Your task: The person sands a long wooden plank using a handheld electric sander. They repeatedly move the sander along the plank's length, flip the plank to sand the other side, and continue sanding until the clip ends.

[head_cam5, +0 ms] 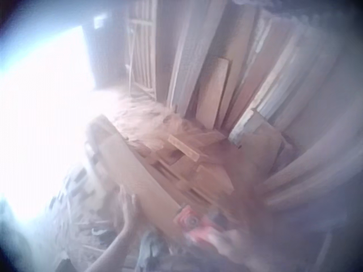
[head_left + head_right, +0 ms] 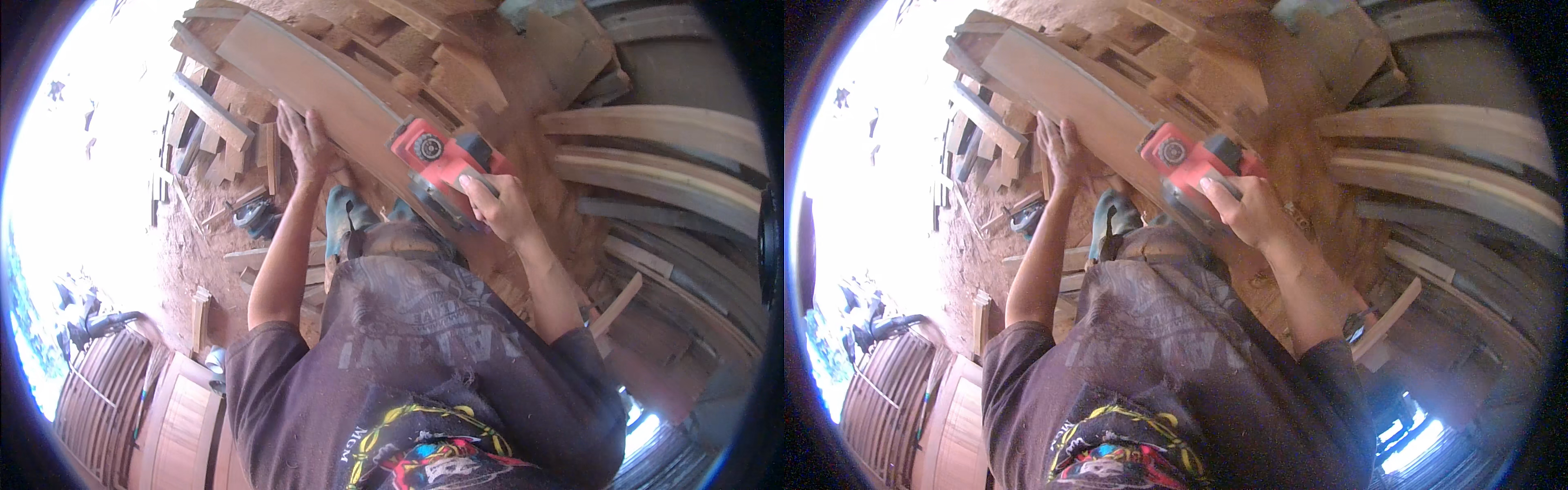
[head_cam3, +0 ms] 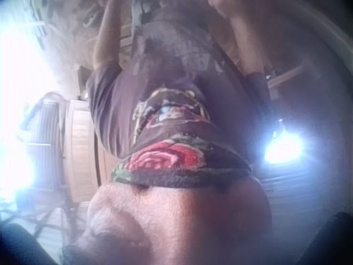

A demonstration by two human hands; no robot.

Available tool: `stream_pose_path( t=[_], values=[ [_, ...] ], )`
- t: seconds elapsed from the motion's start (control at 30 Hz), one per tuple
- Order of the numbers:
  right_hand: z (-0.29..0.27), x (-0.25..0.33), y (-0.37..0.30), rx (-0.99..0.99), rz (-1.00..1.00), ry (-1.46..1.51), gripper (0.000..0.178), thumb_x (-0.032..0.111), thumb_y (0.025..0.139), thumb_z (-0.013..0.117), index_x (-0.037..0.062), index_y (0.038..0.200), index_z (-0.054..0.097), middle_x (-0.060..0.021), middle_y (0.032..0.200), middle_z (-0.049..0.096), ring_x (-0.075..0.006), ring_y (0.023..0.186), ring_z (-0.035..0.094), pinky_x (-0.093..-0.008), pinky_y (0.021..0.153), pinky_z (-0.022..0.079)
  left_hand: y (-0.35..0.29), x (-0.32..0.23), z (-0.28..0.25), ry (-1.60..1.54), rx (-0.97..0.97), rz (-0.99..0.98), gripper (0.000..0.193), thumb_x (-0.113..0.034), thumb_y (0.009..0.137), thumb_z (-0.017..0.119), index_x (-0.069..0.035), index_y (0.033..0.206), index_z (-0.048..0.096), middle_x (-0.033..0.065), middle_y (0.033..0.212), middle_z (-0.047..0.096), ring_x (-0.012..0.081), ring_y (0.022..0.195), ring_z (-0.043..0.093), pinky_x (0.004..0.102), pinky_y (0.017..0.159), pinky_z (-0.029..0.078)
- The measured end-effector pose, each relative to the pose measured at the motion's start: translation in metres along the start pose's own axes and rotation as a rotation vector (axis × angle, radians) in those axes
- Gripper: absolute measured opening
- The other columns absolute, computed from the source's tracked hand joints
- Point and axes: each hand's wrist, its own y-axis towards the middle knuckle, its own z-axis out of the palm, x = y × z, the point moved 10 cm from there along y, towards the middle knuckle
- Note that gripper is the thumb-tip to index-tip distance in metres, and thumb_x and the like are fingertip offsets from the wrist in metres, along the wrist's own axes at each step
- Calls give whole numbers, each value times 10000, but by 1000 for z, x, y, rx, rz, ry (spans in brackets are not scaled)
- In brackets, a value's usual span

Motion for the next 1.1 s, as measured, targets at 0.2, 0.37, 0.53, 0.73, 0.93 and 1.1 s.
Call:
stream_pose_path(
  t=[0.2,0.37,0.53,0.73,0.93,1.1],
  values=[
    [21,87,77,22,-76,2,590,559,989,593,18,867,795,-117,630,671,-229,701,716,-406,704,533,-5,2,3,-88,89,-65,743,-365,1115,443,99,1648,212,324,1724,195,481,1600,160,523,1318,126],
    [51,177,155,31,-258,33,521,453,1049,554,72,730,709,-5,566,547,-108,531,520,-332,538,404,-10,0,6,-95,90,-70,719,-273,1091,484,106,1643,222,331,1721,197,489,1601,160,512,1319,125],
    [102,317,278,139,-414,-26,559,576,1020,514,133,991,852,-65,606,610,-185,547,589,-377,585,486,-13,-3,2,-124,99,-106,739,-290,1101,486,69,1669,177,286,1741,171,473,1606,129,505,1319,143],
    [109,375,319,183,-391,131,604,618,1015,517,106,928,824,-44,564,561,-166,510,552,-366,542,460,3,-10,-1,-135,155,-80,718,-293,1105,490,47,1671,209,266,1741,201,456,1603,166,494,1320,162],
    [75,249,193,188,-402,47,604,567,1064,496,74,895,803,-8,570,553,-121,549,542,-336,553,436,-5,8,-5,-152,168,-100,700,-271,1094,480,34,1672,230,264,1736,226,439,1606,184,481,1322,151],
    [13,43,40,40,-147,26,581,470,1075,542,71,657,612,7,574,550,-118,588,567,-346,563,428,-7,2,1,-169,186,-85,707,-269,1094,474,52,1669,215,257,1748,200,431,1621,146,481,1325,128]
  ],
)
